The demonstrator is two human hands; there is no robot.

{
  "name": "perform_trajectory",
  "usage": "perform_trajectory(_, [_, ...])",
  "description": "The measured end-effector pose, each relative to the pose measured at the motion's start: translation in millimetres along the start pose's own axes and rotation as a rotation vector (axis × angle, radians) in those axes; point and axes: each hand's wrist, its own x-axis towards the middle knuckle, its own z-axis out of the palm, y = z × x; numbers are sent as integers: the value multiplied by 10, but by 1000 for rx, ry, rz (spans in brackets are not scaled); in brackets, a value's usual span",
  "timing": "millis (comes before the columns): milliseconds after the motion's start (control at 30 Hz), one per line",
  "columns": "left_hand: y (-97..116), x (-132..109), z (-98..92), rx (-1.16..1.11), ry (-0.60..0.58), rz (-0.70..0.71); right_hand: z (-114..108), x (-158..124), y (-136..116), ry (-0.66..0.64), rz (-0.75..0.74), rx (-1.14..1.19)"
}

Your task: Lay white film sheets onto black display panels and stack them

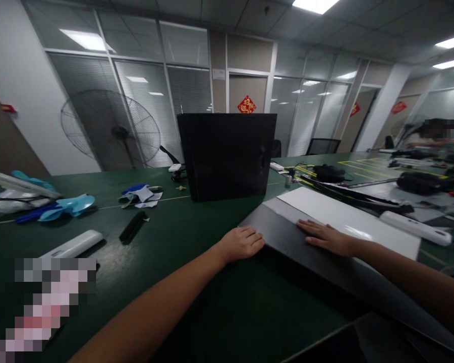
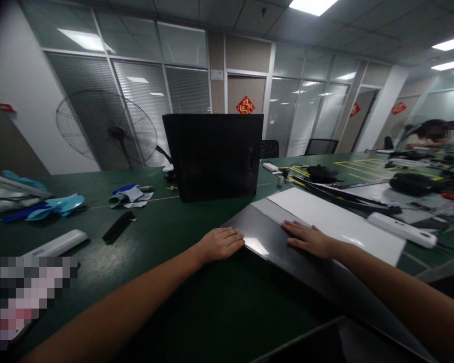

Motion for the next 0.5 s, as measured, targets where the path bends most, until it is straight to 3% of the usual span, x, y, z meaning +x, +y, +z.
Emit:
perform_trajectory(133, [35, -75, -88, -28, -19, -1, 40, 107, 118, 54, 8, -39])
perform_trajectory(233, [92, -247, -264, -38, -25, -5, 111, 233, 241, 196, 97, -34])
perform_trajectory(367, [238, -593, -657, -8, -57, -73, 198, 463, 333, 343, 401, 25])
perform_trajectory(500, [413, -952, -1177, 40, -108, -158, 152, 650, 295, 375, 518, 160])
